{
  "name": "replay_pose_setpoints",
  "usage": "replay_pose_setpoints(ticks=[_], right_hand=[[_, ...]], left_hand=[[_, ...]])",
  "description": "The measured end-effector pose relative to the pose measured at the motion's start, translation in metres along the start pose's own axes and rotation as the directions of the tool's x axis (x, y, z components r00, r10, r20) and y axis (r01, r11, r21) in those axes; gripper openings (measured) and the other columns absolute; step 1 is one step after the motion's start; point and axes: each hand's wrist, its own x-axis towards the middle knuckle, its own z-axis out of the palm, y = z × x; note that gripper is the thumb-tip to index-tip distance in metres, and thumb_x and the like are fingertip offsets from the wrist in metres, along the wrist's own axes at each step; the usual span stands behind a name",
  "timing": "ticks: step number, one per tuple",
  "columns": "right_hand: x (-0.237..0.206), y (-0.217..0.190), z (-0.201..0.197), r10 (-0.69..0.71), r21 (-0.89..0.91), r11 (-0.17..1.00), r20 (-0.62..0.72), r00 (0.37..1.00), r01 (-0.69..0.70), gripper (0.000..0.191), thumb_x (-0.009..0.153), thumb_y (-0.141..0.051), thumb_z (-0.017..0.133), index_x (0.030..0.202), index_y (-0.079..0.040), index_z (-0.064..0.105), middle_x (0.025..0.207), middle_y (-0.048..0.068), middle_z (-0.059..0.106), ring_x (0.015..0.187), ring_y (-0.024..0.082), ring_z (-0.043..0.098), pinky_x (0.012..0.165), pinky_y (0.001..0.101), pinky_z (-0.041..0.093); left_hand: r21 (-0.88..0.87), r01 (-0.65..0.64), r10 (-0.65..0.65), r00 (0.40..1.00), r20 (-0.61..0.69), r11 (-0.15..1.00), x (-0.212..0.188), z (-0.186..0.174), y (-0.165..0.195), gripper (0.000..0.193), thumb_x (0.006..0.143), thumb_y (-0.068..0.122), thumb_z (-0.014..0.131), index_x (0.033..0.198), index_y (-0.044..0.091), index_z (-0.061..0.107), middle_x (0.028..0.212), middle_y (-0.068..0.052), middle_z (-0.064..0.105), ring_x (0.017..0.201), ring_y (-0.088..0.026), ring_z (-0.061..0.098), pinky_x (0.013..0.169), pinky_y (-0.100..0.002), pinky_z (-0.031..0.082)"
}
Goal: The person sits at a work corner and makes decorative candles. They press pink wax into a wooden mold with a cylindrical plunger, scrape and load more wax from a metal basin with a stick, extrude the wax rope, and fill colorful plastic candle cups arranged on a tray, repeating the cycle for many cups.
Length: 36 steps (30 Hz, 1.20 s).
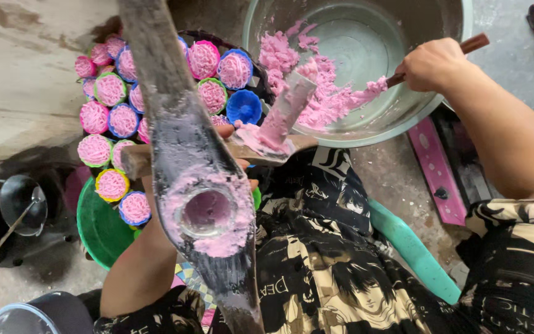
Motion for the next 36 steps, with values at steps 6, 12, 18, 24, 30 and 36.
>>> replay_pose_setpoints(ticks=[6, 12, 18, 24, 30, 36], right_hand=[[0.052, -0.006, 0.022, -0.058, 0.099, 0.994, 0.090, 0.994, 0.049, 0.026, 0.093, -0.045, 0.065, 0.111, -0.038, 0.082, 0.106, 0.000, 0.080, 0.104, 0.025, 0.074, 0.084, 0.0411, 0.059], [0.088, -0.037, 0.044, -0.148, 0.284, 0.952, 0.102, 0.984, 0.114, 0.031, 0.091, -0.048, 0.067, 0.118, -0.036, 0.078, 0.111, 0.002, 0.078, 0.105, 0.028, 0.072, 0.088, 0.0428, 0.058], [0.092, -0.054, 0.061, -0.302, 0.394, 0.891, 0.141, 0.943, 0.226, 0.037, 0.093, -0.052, 0.065, 0.121, -0.033, 0.078, 0.114, 0.005, 0.078, 0.106, 0.031, 0.071, 0.092, 0.0441, 0.055], [0.078, -0.059, 0.055, -0.349, 0.523, 0.811, 0.070, 0.935, 0.263, 0.038, 0.092, -0.052, 0.066, 0.120, -0.029, 0.078, 0.104, 0.008, 0.079, 0.099, 0.033, 0.073, 0.092, 0.0439, 0.055], [0.048, -0.045, 0.041, -0.358, 0.508, 0.816, 0.074, 0.931, 0.274, 0.035, 0.091, -0.048, 0.067, 0.117, -0.027, 0.080, 0.104, 0.009, 0.079, 0.099, 0.033, 0.073, 0.091, 0.0439, 0.056], [0.052, -0.077, 0.060, -0.161, 0.311, 0.944, 0.152, 0.975, 0.107, 0.030, 0.092, -0.024, 0.063, 0.116, -0.018, 0.078, 0.111, 0.014, 0.077, 0.105, 0.034, 0.072, 0.088, 0.0462, 0.057]], left_hand=[[-0.289, 0.197, -0.204, 0.979, 0.005, 0.937, 0.016, 0.010, -0.012, 0.073, 0.099, 0.044, 0.066, 0.149, -0.001, 0.038, 0.133, -0.018, 0.057, 0.126, -0.035, 0.062, 0.107, -0.055, 0.053], [-0.388, 0.230, -0.265, 0.963, -0.039, 0.892, 0.022, 0.019, -0.015, 0.093, 0.099, 0.058, 0.060, 0.160, -0.006, 0.031, 0.134, -0.024, 0.060, 0.122, -0.037, 0.063, 0.105, -0.058, 0.053], [-0.396, 0.241, -0.274, 0.961, -0.029, 0.886, 0.019, 0.021, -0.018, 0.101, 0.098, 0.061, 0.059, 0.164, -0.006, 0.022, 0.138, -0.030, 0.058, 0.126, -0.041, 0.062, 0.108, -0.062, 0.050], [-0.275, 0.218, -0.243, 0.968, -0.061, 0.937, 0.017, 0.021, -0.019, 0.090, 0.097, 0.053, 0.061, 0.158, -0.005, 0.028, 0.136, -0.027, 0.059, 0.124, -0.039, 0.063, 0.108, -0.059, 0.050], [-0.238, 0.198, -0.222, 0.972, -0.078, 0.951, 0.013, 0.018, -0.019, 0.080, 0.097, 0.046, 0.064, 0.152, -0.004, 0.034, 0.134, -0.024, 0.060, 0.122, -0.036, 0.063, 0.107, -0.056, 0.051], [-0.165, 0.164, -0.180, 0.980, -0.089, 0.973, 0.018, 0.014, -0.020, 0.070, 0.096, 0.038, 0.066, 0.146, -0.003, 0.041, 0.133, -0.021, 0.062, 0.121, -0.033, 0.064, 0.106, -0.053, 0.051]])
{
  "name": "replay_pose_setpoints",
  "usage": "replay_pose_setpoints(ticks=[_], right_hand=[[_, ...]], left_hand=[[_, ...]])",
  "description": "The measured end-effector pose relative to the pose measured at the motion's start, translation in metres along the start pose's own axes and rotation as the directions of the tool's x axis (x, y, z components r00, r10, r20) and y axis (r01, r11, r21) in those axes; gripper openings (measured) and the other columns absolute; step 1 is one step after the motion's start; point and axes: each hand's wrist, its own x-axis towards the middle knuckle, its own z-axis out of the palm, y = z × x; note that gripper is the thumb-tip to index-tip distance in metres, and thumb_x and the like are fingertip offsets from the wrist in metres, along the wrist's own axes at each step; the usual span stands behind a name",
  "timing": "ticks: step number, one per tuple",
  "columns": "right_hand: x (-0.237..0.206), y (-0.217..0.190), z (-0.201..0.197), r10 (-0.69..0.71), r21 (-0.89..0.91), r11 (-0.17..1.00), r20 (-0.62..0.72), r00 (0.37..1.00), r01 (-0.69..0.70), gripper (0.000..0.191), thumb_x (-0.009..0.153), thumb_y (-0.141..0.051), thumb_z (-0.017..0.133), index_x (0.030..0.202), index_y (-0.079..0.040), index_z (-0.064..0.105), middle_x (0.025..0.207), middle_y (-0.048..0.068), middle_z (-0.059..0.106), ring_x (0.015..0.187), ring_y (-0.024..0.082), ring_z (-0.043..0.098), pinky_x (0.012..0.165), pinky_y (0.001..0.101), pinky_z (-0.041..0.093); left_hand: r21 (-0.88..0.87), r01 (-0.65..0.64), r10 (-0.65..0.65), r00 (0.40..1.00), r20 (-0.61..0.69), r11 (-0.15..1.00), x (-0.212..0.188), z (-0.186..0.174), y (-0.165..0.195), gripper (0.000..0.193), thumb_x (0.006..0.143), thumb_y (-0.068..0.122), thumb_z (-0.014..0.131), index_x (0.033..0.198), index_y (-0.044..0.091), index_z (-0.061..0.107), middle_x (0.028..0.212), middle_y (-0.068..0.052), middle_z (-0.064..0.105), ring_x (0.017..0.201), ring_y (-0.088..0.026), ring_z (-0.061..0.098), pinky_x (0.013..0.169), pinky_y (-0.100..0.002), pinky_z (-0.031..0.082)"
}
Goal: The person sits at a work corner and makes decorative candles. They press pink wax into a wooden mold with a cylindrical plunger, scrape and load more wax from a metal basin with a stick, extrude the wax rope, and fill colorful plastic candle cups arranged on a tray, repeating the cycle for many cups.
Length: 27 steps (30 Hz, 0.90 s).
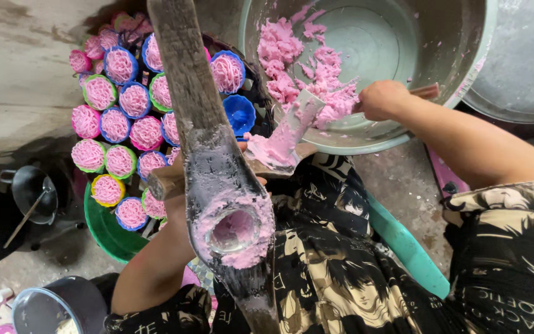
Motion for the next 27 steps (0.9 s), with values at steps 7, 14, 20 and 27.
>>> replay_pose_setpoints(ticks=[7, 14, 20, 27], right_hand=[[0.020, -0.012, 0.015, -0.151, 0.213, 0.964, -0.057, 0.987, 0.160, 0.044, 0.101, -0.049, 0.058, 0.117, -0.011, 0.075, 0.111, 0.018, 0.074, 0.107, 0.040, 0.067, 0.092, 0.0493, 0.052], [0.011, -0.009, 0.003, -0.188, 0.348, 0.914, -0.092, 0.978, 0.209, 0.040, 0.093, -0.047, 0.066, 0.112, -0.015, 0.079, 0.102, 0.014, 0.077, 0.099, 0.036, 0.071, 0.089, 0.0461, 0.054], [-0.015, -0.009, -0.026, -0.200, 0.376, 0.899, -0.105, 0.974, 0.225, 0.033, 0.092, -0.042, 0.069, 0.115, -0.020, 0.079, 0.096, 0.011, 0.079, 0.094, 0.030, 0.073, 0.088, 0.0428, 0.054], [-0.058, -0.003, -0.064, -0.164, 0.202, 0.961, -0.125, 0.979, 0.187, 0.031, 0.093, -0.042, 0.067, 0.118, -0.027, 0.079, 0.098, 0.012, 0.080, 0.093, 0.031, 0.074, 0.087, 0.0434, 0.057]], left_hand=[[0.054, -0.043, 0.043, 0.999, -0.002, 0.998, -0.001, 0.006, -0.004, 0.058, 0.095, 0.029, 0.069, 0.138, -0.002, 0.048, 0.131, -0.018, 0.063, 0.119, -0.030, 0.064, 0.105, -0.049, 0.052], [0.239, -0.185, 0.196, 0.980, -0.020, 0.953, -0.001, 0.006, -0.012, 0.046, 0.094, 0.020, 0.072, 0.131, -0.001, 0.055, 0.129, -0.015, 0.064, 0.117, -0.027, 0.065, 0.104, -0.046, 0.053], [0.691, -0.396, 0.437, 0.890, 0.128, 0.604, -0.002, -0.001, -0.013, 0.037, 0.093, 0.013, 0.075, 0.125, 0.000, 0.062, 0.127, -0.012, 0.065, 0.115, -0.024, 0.065, 0.104, -0.043, 0.054], [0.790, -0.471, 0.528, 0.819, 0.224, 0.394, -0.011, -0.003, -0.017, 0.027, 0.092, 0.004, 0.078, 0.118, 0.001, 0.069, 0.126, -0.009, 0.066, 0.113, -0.021, 0.066, 0.103, -0.040, 0.054]])
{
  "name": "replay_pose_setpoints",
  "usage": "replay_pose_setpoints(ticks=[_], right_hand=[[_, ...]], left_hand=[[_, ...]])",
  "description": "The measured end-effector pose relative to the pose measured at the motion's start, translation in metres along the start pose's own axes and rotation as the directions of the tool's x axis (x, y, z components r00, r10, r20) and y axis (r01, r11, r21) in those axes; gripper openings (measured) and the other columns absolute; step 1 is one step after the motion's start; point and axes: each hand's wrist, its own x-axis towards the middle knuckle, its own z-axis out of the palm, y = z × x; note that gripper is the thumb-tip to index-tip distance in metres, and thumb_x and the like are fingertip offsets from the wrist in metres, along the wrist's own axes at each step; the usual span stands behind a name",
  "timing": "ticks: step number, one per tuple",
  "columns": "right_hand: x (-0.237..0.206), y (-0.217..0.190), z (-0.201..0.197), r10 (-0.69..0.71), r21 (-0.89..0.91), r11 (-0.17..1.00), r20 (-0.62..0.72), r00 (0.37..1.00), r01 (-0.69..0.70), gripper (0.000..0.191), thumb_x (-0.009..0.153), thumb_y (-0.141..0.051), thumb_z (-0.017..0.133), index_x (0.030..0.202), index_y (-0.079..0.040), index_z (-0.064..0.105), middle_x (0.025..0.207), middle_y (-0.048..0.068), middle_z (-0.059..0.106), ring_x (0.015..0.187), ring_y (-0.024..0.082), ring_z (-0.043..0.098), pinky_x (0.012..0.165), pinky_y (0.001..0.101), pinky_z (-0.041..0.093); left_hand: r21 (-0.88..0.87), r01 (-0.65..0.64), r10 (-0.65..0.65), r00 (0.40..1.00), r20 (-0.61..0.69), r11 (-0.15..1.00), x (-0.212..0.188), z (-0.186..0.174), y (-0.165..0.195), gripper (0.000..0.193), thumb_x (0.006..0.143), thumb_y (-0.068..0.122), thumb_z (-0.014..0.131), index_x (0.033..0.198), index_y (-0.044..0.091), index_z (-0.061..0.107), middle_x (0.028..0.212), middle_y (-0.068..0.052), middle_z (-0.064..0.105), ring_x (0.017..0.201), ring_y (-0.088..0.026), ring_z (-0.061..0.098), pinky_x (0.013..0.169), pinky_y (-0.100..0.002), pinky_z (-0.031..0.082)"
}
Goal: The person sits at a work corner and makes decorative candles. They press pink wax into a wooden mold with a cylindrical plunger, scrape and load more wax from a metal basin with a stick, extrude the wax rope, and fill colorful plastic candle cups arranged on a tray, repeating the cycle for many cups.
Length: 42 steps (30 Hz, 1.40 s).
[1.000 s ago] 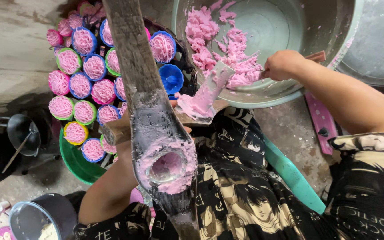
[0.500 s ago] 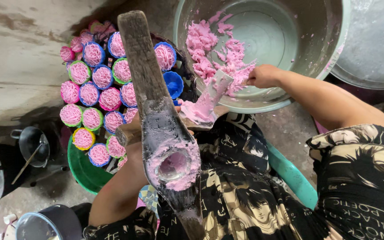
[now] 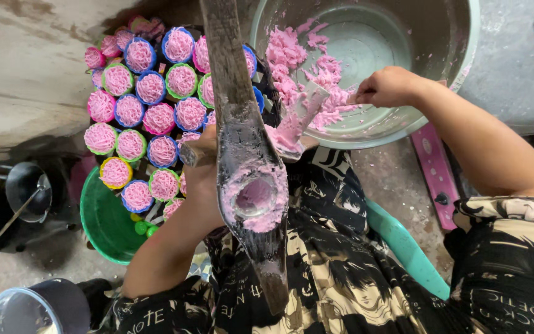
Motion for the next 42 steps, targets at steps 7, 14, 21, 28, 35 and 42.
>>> replay_pose_setpoints(ticks=[7, 14, 21, 28, 35, 42], right_hand=[[0.028, -0.029, 0.068, 0.201, -0.152, 0.968, -0.016, 0.979, -0.201, 0.028, 0.088, -0.022, 0.066, 0.109, -0.011, 0.079, 0.107, 0.019, 0.075, 0.101, 0.037, 0.071, 0.086, 0.0467, 0.057], [0.039, -0.022, 0.073, 0.125, 0.003, 0.992, -0.081, 0.989, -0.125, 0.036, 0.096, -0.041, 0.065, 0.107, -0.010, 0.080, 0.103, 0.019, 0.075, 0.100, 0.039, 0.070, 0.088, 0.0490, 0.054], [-0.017, -0.014, 0.002, 0.219, 0.212, 0.947, 0.122, 0.968, -0.241, 0.048, 0.088, -0.055, 0.069, 0.109, -0.014, 0.080, 0.078, 0.010, 0.074, 0.065, 0.023, 0.065, 0.063, 0.0408, 0.053], [-0.140, -0.006, -0.072, 0.129, 0.614, 0.784, -0.022, 0.991, -0.088, 0.042, 0.094, -0.039, 0.066, 0.118, -0.007, 0.080, 0.066, -0.002, 0.051, 0.060, 0.009, 0.039, 0.051, 0.0291, 0.029], [-0.230, -0.076, -0.124, -0.357, 0.602, 0.731, -0.065, 0.932, 0.321, 0.040, 0.102, -0.030, 0.054, 0.118, -0.004, 0.080, 0.067, 0.000, 0.057, 0.057, 0.007, 0.045, 0.049, 0.0253, 0.038], [-0.292, -0.232, -0.165, -0.150, -0.666, 0.746, -0.151, 0.977, 0.012, 0.041, 0.093, -0.052, 0.057, 0.124, -0.031, 0.073, 0.093, -0.009, 0.075, 0.079, 0.008, 0.075, 0.064, 0.0228, 0.055]], left_hand=[[0.120, -0.134, 0.129, 0.990, 0.047, 0.984, 0.006, -0.005, 0.015, 0.027, 0.091, 0.003, 0.078, 0.116, 0.001, 0.067, 0.127, -0.011, 0.064, 0.117, -0.023, 0.065, 0.101, -0.037, 0.053], [-0.860, 0.264, -0.415, 0.907, 0.067, 0.437, 0.011, 0.004, 0.021, 0.032, 0.097, 0.017, 0.073, 0.123, -0.003, 0.068, 0.116, -0.018, 0.070, 0.100, -0.029, 0.069, 0.088, -0.043, 0.057], [-0.354, 0.188, -0.210, 0.977, -0.025, 0.916, -0.002, -0.010, 0.000, 0.033, 0.102, 0.013, 0.069, 0.130, -0.004, 0.060, 0.120, -0.018, 0.068, 0.103, -0.027, 0.070, 0.092, -0.040, 0.059], [-0.382, 0.064, -0.067, 0.998, 0.005, 0.922, -0.020, -0.056, -0.011, 0.038, 0.093, 0.021, 0.074, 0.125, 0.002, 0.064, 0.121, -0.019, 0.068, 0.107, -0.033, 0.070, 0.093, -0.042, 0.058], [0.306, -0.250, 0.251, 0.967, 0.034, 0.919, -0.010, -0.006, -0.020, 0.043, 0.084, 0.028, 0.078, 0.121, 0.008, 0.068, 0.123, -0.020, 0.069, 0.110, -0.039, 0.069, 0.094, -0.043, 0.058], [0.325, -0.122, 0.114, 0.992, 0.045, 0.938, -0.024, 0.006, 0.013, 0.045, 0.076, 0.028, 0.079, 0.117, 0.011, 0.071, 0.127, -0.019, 0.065, 0.106, -0.042, 0.065, 0.090, -0.047, 0.055]])
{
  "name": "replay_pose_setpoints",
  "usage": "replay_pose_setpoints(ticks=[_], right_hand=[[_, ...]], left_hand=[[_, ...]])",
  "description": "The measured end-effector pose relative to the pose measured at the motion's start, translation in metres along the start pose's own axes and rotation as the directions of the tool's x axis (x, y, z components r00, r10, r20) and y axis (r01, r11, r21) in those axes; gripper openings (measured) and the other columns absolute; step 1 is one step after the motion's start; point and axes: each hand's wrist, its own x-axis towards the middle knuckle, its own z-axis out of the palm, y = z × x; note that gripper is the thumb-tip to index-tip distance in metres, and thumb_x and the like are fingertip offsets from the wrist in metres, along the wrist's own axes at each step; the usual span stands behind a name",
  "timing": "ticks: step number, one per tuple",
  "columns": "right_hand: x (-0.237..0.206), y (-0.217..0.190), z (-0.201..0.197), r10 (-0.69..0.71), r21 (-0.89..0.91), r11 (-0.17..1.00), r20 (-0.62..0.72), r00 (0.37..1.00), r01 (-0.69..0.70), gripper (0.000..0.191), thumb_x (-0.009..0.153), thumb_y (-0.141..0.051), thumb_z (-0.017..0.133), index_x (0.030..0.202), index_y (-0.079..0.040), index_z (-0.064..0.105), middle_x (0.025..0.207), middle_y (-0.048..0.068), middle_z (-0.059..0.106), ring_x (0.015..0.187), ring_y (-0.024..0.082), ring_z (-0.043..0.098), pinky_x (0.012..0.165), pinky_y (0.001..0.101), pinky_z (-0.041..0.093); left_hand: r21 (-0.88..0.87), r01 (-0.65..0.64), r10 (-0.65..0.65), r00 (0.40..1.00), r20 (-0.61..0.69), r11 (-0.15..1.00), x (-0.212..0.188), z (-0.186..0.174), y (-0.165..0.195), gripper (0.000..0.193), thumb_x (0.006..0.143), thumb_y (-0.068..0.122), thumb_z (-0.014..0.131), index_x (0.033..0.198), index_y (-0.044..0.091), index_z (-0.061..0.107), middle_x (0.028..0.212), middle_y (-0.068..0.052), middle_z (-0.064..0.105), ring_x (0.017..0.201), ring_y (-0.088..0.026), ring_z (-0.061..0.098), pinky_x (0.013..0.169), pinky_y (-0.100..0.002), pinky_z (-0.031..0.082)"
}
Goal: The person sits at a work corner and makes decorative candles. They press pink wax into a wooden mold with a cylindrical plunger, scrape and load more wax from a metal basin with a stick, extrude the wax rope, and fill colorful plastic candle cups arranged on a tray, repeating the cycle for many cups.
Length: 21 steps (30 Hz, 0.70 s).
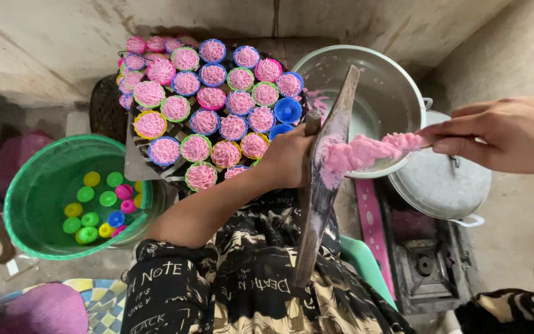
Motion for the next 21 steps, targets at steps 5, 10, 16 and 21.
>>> replay_pose_setpoints(ticks=[5, 10, 16, 21], right_hand=[[-0.009, -0.090, -0.041, -0.092, -0.547, 0.828, -0.347, 0.933, -0.121, 0.036, 0.098, -0.054, 0.053, 0.115, -0.033, 0.076, 0.086, -0.010, 0.072, 0.073, 0.008, 0.069, 0.057, 0.0237, 0.050], [0.002, -0.137, -0.025, -0.618, -0.816, 0.569, -0.504, 0.603, -0.099, 0.024, 0.093, -0.021, 0.065, 0.114, -0.013, 0.074, 0.087, 0.000, 0.069, 0.073, 0.012, 0.061, 0.057, 0.0242, 0.043], [-0.048, -0.108, -0.056, -0.303, -0.519, 0.842, -0.677, 0.671, -0.144, 0.025, 0.083, -0.020, 0.077, 0.108, -0.017, 0.078, 0.079, -0.003, 0.065, 0.070, 0.014, 0.062, 0.059, 0.0294, 0.046], [-0.051, -0.100, -0.078, -0.195, -0.351, 0.918, -0.804, 0.561, -0.185, 0.012, 0.096, -0.033, 0.079, 0.095, -0.021, 0.076, 0.075, -0.005, 0.063, 0.067, 0.015, 0.064, 0.061, 0.0285, 0.047]], left_hand=[[0.038, -0.014, 0.018, 0.995, -0.099, 0.999, 0.009, 0.009, -0.005, 0.042, 0.074, 0.028, 0.079, 0.111, 0.010, 0.072, 0.121, -0.020, 0.066, 0.102, -0.043, 0.066, 0.085, -0.049, 0.054], [0.035, 0.126, -0.119, 0.981, -0.154, 0.991, 0.020, 0.010, -0.036, 0.031, 0.078, 0.026, 0.076, 0.105, 0.012, 0.075, 0.103, -0.021, 0.070, 0.095, -0.043, 0.068, 0.081, -0.051, 0.055], [0.035, 0.097, -0.090, 0.981, -0.171, 0.995, 0.034, 0.004, -0.068, 0.026, 0.075, 0.025, 0.076, 0.096, 0.010, 0.073, 0.082, -0.021, 0.071, 0.081, -0.045, 0.068, 0.071, -0.052, 0.055], [0.001, 0.005, -0.005, 0.973, -0.230, 1.000, 0.042, 0.007, -0.061, 0.025, 0.077, 0.023, 0.073, 0.098, 0.011, 0.074, 0.085, -0.021, 0.071, 0.083, -0.044, 0.069, 0.074, -0.051, 0.056]])
